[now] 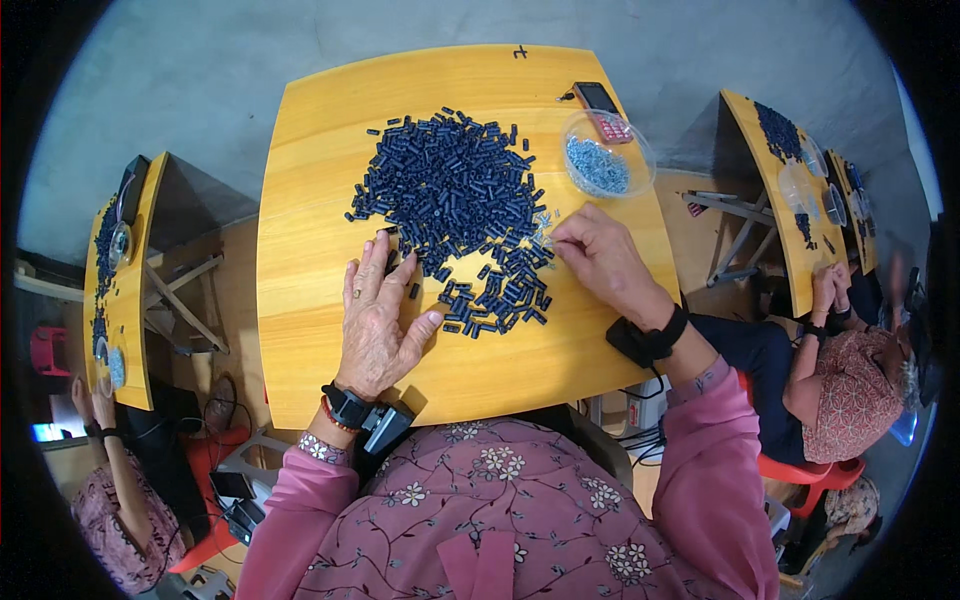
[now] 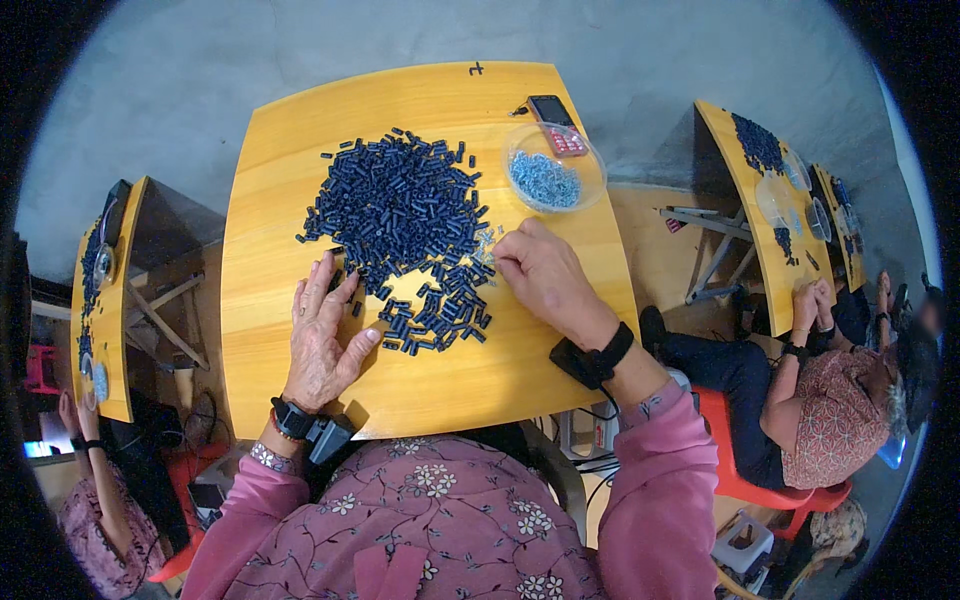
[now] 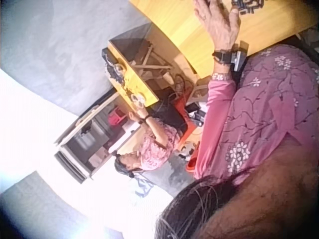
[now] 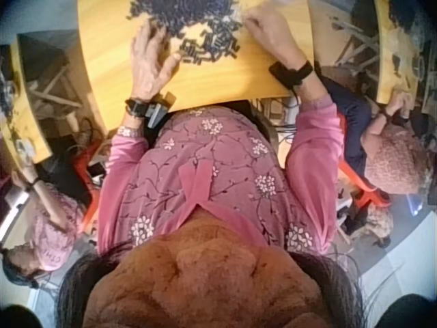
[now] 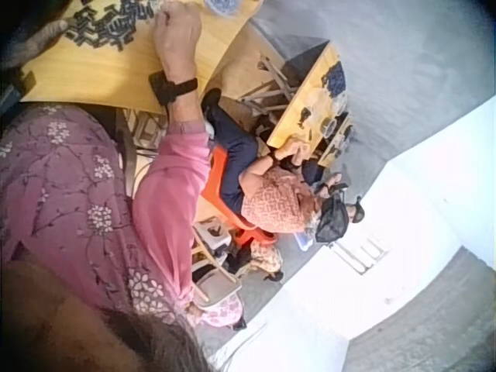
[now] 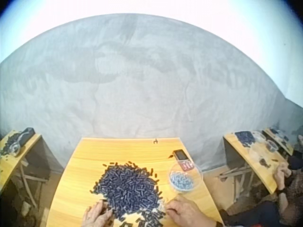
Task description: Assembling small plastic components at a workstation.
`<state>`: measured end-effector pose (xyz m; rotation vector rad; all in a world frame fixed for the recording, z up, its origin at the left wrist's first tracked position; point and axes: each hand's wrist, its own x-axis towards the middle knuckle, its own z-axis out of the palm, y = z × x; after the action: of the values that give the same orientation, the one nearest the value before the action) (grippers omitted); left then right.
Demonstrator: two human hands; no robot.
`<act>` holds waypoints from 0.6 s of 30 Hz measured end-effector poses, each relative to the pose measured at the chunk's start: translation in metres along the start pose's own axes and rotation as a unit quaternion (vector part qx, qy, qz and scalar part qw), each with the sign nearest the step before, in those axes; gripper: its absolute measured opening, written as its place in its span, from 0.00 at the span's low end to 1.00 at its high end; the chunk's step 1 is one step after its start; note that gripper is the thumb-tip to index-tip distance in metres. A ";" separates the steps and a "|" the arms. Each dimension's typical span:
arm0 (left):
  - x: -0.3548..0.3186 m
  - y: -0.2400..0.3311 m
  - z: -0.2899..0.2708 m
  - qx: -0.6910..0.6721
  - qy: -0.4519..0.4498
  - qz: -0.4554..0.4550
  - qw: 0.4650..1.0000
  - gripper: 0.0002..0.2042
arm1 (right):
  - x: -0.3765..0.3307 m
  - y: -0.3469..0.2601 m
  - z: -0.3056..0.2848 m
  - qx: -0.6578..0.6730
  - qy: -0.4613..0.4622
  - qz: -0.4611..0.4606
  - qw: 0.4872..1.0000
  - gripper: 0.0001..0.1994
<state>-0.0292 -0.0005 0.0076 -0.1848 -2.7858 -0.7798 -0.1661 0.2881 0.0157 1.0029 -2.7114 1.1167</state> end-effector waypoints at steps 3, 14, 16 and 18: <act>0.000 0.000 0.000 0.005 0.007 0.000 1.000 0.32 | 0.002 0.002 -0.002 0.055 0.000 0.041 0.998 0.04; 0.000 0.000 0.000 -0.002 0.006 -0.009 1.000 0.32 | -0.002 0.002 0.000 0.078 0.003 -0.013 0.997 0.05; 0.001 0.000 0.000 -0.003 0.006 -0.007 1.000 0.32 | -0.003 0.002 -0.004 0.098 0.004 0.032 0.995 0.05; 0.001 0.000 0.000 -0.006 0.004 -0.005 1.000 0.32 | -0.006 0.000 -0.006 0.104 0.051 0.030 0.993 0.04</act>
<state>-0.0304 0.0001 0.0080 -0.1689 -2.7770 -0.7968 -0.1629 0.2953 0.0185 0.8654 -2.6023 1.4443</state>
